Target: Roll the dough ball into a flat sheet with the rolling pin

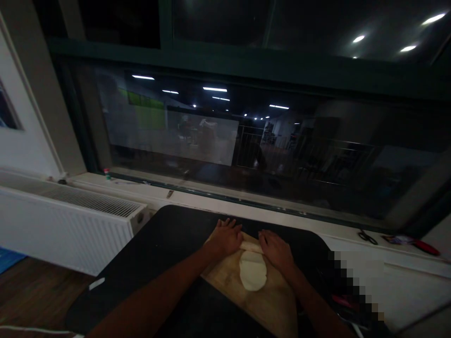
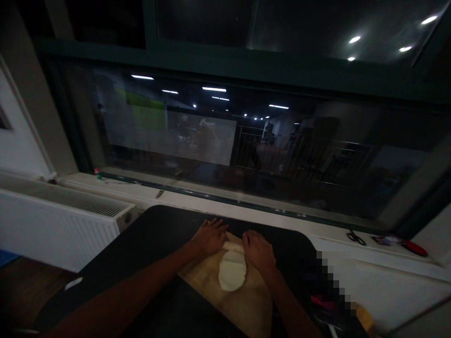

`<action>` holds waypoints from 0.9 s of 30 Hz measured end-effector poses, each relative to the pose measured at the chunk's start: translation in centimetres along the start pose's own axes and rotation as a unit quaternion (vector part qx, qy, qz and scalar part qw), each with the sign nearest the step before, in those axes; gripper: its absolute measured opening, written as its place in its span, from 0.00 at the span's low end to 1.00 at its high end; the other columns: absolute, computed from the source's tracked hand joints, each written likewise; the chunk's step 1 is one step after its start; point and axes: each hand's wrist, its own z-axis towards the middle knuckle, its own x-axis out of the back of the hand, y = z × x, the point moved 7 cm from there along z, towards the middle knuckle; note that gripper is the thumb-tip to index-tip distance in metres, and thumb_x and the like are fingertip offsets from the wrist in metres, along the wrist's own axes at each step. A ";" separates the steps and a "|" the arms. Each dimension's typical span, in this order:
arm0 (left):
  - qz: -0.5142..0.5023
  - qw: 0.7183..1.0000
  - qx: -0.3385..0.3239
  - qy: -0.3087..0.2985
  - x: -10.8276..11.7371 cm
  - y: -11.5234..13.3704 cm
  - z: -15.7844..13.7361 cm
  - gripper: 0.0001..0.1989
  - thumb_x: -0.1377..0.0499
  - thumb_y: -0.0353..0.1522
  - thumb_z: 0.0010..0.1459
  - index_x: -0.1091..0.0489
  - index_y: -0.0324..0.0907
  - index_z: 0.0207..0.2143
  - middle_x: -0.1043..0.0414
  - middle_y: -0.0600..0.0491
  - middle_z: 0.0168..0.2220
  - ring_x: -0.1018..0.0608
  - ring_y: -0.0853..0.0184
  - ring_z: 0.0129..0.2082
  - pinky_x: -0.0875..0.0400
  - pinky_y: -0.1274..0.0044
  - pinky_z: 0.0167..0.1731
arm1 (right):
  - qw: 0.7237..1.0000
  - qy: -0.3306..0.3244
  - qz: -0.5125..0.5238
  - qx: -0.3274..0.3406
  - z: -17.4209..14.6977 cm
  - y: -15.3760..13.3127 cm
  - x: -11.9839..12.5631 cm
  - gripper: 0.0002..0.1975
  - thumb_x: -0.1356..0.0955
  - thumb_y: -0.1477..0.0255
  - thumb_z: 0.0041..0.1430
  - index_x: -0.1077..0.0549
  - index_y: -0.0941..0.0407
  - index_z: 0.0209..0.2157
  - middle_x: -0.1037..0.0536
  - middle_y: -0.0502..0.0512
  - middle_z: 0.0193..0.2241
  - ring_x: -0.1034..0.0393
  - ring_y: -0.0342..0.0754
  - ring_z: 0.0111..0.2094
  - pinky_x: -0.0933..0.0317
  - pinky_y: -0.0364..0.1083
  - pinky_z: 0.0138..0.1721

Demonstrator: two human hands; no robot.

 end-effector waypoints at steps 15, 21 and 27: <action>0.001 0.999 -0.032 0.044 0.6 0.5 -1.3 0.23 0.57 0.39 0.68 0.35 0.47 0.60 0.34 0.50 0.61 0.35 0.55 0.63 0.44 0.59 0.61 | 0.997 0.003 -0.078 -0.020 -2.9 -0.1 4.7 0.29 0.49 0.59 0.71 0.22 0.57 0.39 0.20 0.63 0.41 0.26 0.53 0.45 0.41 0.48 0.48; -0.016 0.997 -0.051 0.052 1.8 1.3 -2.6 0.23 0.60 0.36 0.70 0.34 0.43 0.59 0.32 0.49 0.60 0.34 0.60 0.63 0.42 0.65 0.61 | 0.996 -0.035 -0.032 -0.074 -5.2 -0.6 4.7 0.31 0.53 0.60 0.71 0.23 0.58 0.43 0.20 0.63 0.41 0.24 0.50 0.40 0.38 0.46 0.42; -0.027 0.991 -0.104 0.079 2.7 2.7 -5.9 0.23 0.61 0.32 0.70 0.33 0.41 0.57 0.30 0.48 0.58 0.32 0.65 0.60 0.43 0.69 0.62 | 0.998 0.011 -0.054 -0.032 -8.3 -2.4 7.1 0.24 0.48 0.60 0.70 0.24 0.53 0.41 0.20 0.58 0.38 0.24 0.49 0.37 0.38 0.45 0.39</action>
